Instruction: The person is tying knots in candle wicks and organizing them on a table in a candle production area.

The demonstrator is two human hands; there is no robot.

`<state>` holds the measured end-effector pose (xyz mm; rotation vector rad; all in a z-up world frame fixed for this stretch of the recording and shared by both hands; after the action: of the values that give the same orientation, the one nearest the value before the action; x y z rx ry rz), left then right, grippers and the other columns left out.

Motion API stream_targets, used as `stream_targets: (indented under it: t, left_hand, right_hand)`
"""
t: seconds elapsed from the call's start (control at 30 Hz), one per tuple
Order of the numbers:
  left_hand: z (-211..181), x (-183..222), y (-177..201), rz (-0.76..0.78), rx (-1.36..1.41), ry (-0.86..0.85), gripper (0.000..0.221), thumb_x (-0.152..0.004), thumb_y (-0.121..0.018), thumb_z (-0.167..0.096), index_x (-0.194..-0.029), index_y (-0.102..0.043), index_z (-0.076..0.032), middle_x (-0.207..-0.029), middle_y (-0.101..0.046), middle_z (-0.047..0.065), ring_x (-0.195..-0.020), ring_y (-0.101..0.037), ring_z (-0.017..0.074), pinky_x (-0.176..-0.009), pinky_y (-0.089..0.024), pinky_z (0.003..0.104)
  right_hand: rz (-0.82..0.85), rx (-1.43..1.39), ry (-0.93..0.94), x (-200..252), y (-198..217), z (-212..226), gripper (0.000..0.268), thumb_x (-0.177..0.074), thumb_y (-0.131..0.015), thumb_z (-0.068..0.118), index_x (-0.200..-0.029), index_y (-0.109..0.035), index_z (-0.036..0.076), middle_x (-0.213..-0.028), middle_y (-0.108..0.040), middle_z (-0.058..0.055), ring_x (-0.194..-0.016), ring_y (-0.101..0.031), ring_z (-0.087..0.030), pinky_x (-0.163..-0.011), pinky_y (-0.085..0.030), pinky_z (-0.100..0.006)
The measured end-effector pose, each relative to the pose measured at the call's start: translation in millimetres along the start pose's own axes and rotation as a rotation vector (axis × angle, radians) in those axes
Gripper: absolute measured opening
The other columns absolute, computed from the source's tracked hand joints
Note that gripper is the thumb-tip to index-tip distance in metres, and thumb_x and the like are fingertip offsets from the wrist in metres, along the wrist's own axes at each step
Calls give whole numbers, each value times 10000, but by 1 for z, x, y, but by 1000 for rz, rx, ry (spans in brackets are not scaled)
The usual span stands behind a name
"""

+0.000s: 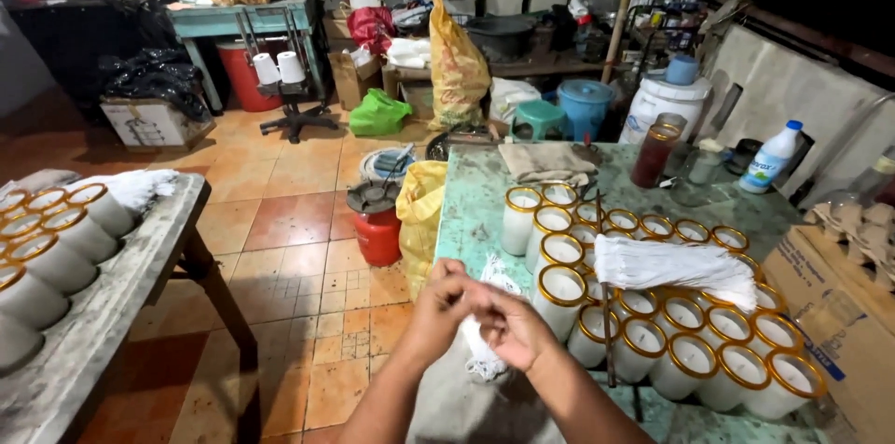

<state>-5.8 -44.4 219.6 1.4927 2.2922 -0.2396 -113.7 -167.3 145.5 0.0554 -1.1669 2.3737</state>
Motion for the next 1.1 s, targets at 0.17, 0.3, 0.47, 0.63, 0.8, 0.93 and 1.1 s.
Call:
stream_targets:
  t: [0.17, 0.3, 0.47, 0.63, 0.8, 0.93, 1.1]
  left_hand:
    - [-16, 6, -8, -393, 95, 75, 67, -866, -790, -201, -886, -812, -141, -1019, -483, -2, -1233, -520, 173, -1075, -392, 319]
    - [-33, 12, -9, -420, -189, -210, 88, -890, -775, -162, -954, -808, -112, -969, -406, 6, -951, -491, 135, -839, -458, 263]
    - [-51, 17, -9, -225, -585, -467, 26, -962, -660, -64, -969, -671, -42, -961, -403, 77, -877, -510, 227, -785, -483, 334]
    - [-16, 12, -11, -156, 629, 333, 86, -910, -761, -124, -925, -691, -76, -702, -558, -35, -544, -433, 39, -499, -321, 151]
    - [-15, 14, -14, -235, 561, 247, 78, -915, -755, -124, -903, -700, -71, -787, -567, -13, -613, -402, 69, -569, -328, 205]
    - [-28, 17, -15, -232, 358, 194, 116, -917, -752, -201, -887, -704, -100, -717, -520, -35, -656, -392, 83, -615, -334, 245]
    - [-15, 15, -23, -332, 282, 205, 120, -883, -788, -96, -979, -765, -28, -730, -575, -8, -720, -510, 67, -643, -412, 200]
  right_hand:
    - [-84, 441, 654, 43, -56, 15, 82, -954, -708, 87, -902, -650, 63, -600, -379, 48, -453, -233, -33, -415, -140, -234]
    - [-51, 794, 914, 72, -84, 28, 125, -997, -630, 163, -889, -607, 103, -733, -449, 27, -613, -353, -73, -558, -285, -239]
    - [-70, 1218, 1146, 81, -90, 38, 138, -1026, -536, 151, -915, -587, 88, -895, -542, -33, -767, -496, -151, -691, -412, -284]
    - [-172, 1000, 1079, 61, -73, 27, 63, -968, -644, 74, -909, -665, 84, -855, -592, -9, -803, -538, -124, -769, -447, -259]
    - [-195, 888, 1088, 61, -66, 19, 79, -904, -711, 16, -956, -723, 74, -904, -562, -6, -777, -517, -99, -697, -425, -229]
    - [-171, 899, 1145, 74, -77, 21, 84, -909, -749, 125, -959, -751, 58, -930, -590, -32, -761, -559, -88, -595, -417, -205]
    - [-158, 666, 912, 55, -55, 21, 74, -986, -645, 121, -933, -647, 70, -762, -442, 31, -615, -379, -37, -521, -312, -180]
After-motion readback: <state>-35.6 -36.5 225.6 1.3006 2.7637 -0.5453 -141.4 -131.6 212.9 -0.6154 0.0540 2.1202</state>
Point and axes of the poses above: each hand's wrist, its own x-axis away from the middle knuckle, its own y-axis out of the back of the hand, z = x × y, the point moved 1 cm from there along -x, towards the middle knuckle
